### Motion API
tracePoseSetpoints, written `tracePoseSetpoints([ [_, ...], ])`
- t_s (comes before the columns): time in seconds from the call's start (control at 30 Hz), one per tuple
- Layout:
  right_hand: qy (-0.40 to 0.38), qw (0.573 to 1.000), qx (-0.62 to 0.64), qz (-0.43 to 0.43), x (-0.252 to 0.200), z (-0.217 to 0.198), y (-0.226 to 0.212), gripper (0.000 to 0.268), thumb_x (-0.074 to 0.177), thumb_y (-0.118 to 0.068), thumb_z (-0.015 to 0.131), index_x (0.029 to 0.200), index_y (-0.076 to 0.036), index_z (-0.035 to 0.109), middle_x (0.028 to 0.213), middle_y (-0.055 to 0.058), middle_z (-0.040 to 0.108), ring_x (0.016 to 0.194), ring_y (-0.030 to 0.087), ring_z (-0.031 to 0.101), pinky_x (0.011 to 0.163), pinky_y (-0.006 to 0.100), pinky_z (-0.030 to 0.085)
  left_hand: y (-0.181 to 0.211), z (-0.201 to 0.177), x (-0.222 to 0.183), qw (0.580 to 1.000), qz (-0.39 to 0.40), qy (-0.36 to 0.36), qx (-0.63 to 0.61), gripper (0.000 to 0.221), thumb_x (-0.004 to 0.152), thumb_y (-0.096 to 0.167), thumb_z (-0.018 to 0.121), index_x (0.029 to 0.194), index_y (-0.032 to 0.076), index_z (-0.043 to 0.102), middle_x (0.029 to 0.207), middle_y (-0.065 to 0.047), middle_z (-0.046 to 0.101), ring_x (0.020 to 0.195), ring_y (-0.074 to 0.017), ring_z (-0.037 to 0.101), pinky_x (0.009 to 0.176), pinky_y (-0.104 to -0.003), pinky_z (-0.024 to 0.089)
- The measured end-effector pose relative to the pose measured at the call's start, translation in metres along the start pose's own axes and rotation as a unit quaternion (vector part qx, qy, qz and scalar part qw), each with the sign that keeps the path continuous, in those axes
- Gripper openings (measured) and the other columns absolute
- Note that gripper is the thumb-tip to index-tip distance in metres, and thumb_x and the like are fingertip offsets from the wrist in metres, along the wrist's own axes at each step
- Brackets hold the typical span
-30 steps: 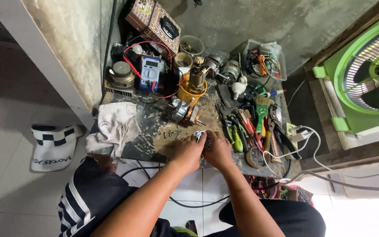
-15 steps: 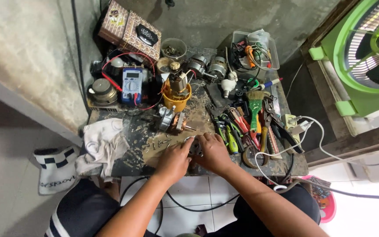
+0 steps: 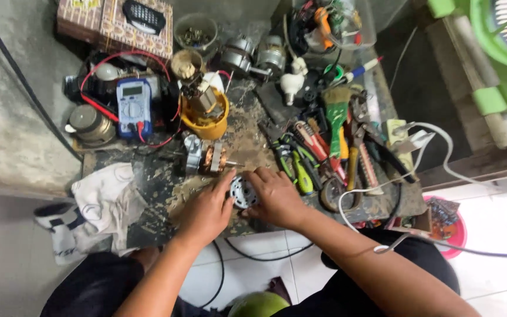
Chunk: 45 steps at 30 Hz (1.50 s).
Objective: Reassembling the internal components of an electric motor by fitting the rotor into the stator housing and checking alignment.
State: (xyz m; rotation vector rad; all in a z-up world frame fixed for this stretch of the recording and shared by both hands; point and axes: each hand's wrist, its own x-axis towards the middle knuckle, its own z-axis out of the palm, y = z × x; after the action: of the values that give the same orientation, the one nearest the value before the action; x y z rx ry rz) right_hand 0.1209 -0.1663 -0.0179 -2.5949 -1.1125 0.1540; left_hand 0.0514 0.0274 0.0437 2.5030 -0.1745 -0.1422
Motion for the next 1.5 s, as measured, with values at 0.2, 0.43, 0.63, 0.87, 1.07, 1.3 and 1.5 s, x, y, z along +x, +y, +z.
tracePoseSetpoints([
  [0.2,0.005,0.997,0.079,0.003,-0.002,-0.001,0.004,0.084,0.061,-0.047,0.088,0.131,-0.012,0.057,0.108,0.01,0.06,0.101,0.037,0.066,0.084,0.045,0.049,-0.011,0.013,0.006,0.999,0.025,0.043,0.002,0.056,0.093,0.007,0.055,0.149,0.005,0.046,0.109,-0.026,0.072,0.102,-0.0429,0.07,0.085,-0.052,0.057],
  [0.43,0.035,0.986,0.16,0.001,-0.003,-0.02,0.006,0.086,0.058,-0.049,0.091,0.13,-0.013,0.06,0.1,0.009,0.062,0.096,0.038,0.067,0.078,0.05,0.051,-0.006,-0.009,0.003,0.985,0.042,0.158,-0.063,0.049,0.099,0.013,0.054,0.146,0.002,0.049,0.113,-0.026,0.072,0.104,-0.0443,0.069,0.087,-0.053,0.055],
  [0.63,0.093,0.969,0.223,0.054,-0.003,-0.029,0.02,0.082,0.058,-0.031,0.093,0.129,-0.006,0.06,0.105,0.019,0.064,0.098,0.043,0.067,0.083,0.05,0.055,-0.017,-0.018,0.001,0.971,0.021,0.232,-0.06,0.047,0.097,0.015,0.06,0.142,0.004,0.053,0.12,-0.022,0.071,0.113,-0.04,0.067,0.093,-0.05,0.053],
  [0.87,0.11,0.926,0.318,0.171,0.003,-0.05,0.019,0.085,0.063,-0.016,0.089,0.136,0.004,0.051,0.111,0.027,0.063,0.097,0.042,0.068,0.081,0.045,0.059,-0.039,-0.031,0.009,0.95,-0.015,0.307,-0.06,0.054,0.089,0.005,0.068,0.141,-0.002,0.054,0.128,-0.027,0.061,0.12,-0.0439,0.06,0.102,-0.052,0.048],
  [1.07,0.086,0.926,0.326,0.172,0.012,-0.064,0.005,0.084,0.067,-0.013,0.087,0.141,0.001,0.05,0.115,0.027,0.059,0.098,0.043,0.066,0.08,0.046,0.06,-0.063,-0.023,0.024,0.946,-0.029,0.314,-0.069,0.051,0.088,0.011,0.071,0.137,0.004,0.059,0.127,-0.02,0.061,0.12,-0.0403,0.061,0.102,-0.049,0.049],
  [1.3,0.074,0.937,0.298,0.165,0.024,-0.073,-0.001,0.083,0.069,-0.013,0.088,0.144,-0.009,0.053,0.123,0.026,0.057,0.1,0.045,0.067,0.085,0.047,0.061,-0.077,-0.009,0.048,0.959,-0.024,0.276,-0.062,0.037,0.091,0.017,0.073,0.127,0.009,0.069,0.126,-0.014,0.062,0.12,-0.0355,0.063,0.101,-0.045,0.051],
  [1.5,0.046,0.949,0.267,0.163,0.025,-0.08,-0.009,0.082,0.069,-0.012,0.084,0.144,-0.01,0.051,0.12,0.026,0.057,0.103,0.049,0.068,0.086,0.054,0.061,-0.093,0.011,0.061,0.966,-0.03,0.255,-0.025,0.023,0.096,0.02,0.065,0.114,0.007,0.071,0.118,-0.013,0.067,0.112,-0.0344,0.068,0.093,-0.043,0.055],
])
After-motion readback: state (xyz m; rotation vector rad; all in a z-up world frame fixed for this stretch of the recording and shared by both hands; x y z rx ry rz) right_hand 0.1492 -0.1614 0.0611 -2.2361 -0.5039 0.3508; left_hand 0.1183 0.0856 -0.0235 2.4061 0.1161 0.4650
